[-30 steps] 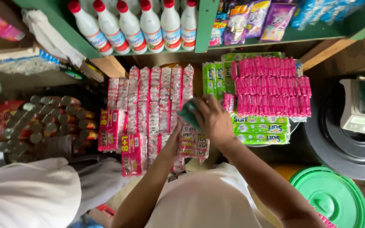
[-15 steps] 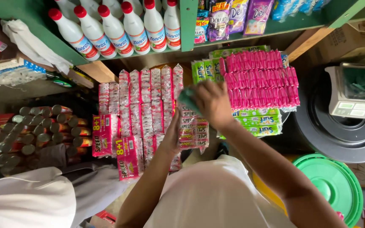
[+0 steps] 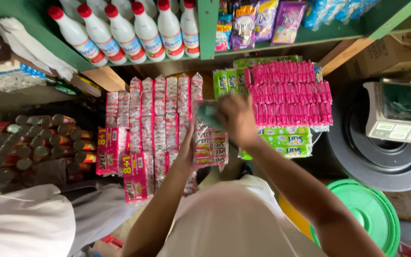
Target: Wiping down grocery items and storage shelves with a cleaning cloth before organizing them.
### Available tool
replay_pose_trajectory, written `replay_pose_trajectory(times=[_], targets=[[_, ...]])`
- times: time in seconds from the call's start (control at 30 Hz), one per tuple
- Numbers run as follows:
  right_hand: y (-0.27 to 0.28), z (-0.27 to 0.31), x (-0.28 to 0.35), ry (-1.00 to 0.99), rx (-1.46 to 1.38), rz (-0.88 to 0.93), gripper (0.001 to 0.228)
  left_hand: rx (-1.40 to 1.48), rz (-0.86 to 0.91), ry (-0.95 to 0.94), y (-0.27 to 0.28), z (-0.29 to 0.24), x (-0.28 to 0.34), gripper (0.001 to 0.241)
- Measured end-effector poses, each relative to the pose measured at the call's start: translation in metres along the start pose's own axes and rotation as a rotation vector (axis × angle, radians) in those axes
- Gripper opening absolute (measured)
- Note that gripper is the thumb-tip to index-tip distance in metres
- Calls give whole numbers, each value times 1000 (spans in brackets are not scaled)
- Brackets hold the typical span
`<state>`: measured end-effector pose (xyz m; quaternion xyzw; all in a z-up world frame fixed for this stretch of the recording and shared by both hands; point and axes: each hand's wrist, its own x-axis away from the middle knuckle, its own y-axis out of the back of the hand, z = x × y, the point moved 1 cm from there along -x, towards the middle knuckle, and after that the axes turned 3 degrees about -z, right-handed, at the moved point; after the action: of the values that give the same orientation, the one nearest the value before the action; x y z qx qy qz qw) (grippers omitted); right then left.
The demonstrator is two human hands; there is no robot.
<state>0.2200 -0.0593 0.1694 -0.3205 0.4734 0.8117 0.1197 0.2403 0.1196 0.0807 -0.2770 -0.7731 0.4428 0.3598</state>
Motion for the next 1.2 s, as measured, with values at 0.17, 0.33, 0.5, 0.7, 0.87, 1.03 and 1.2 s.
replay_pose_trajectory(times=[0.17, 0.33, 0.5, 0.7, 0.87, 1.03, 1.2], targets=[[3, -7, -14, -287, -59, -113, 27, -83, 82, 27, -11, -3, 1, 84], [10, 48, 46, -39, -189, 84, 40, 16, 199, -63, 9, -11, -14, 88], [15, 29, 20, 100, -117, 55, 41, -58, 111, -153, -27, -16, -4, 85], [21, 10, -21, -351, -239, -174, 18, 164, 230, -70, -49, -6, 1, 61], [32, 53, 34, -177, -348, -152, 25, 286, 278, -100, 8, 1, -20, 61], [35, 36, 13, -60, -232, -117, 28, 196, 60, -111, -32, -2, -1, 59], [21, -2, -18, -241, -198, -241, 24, 217, 42, 26, -17, 8, 0, 57]])
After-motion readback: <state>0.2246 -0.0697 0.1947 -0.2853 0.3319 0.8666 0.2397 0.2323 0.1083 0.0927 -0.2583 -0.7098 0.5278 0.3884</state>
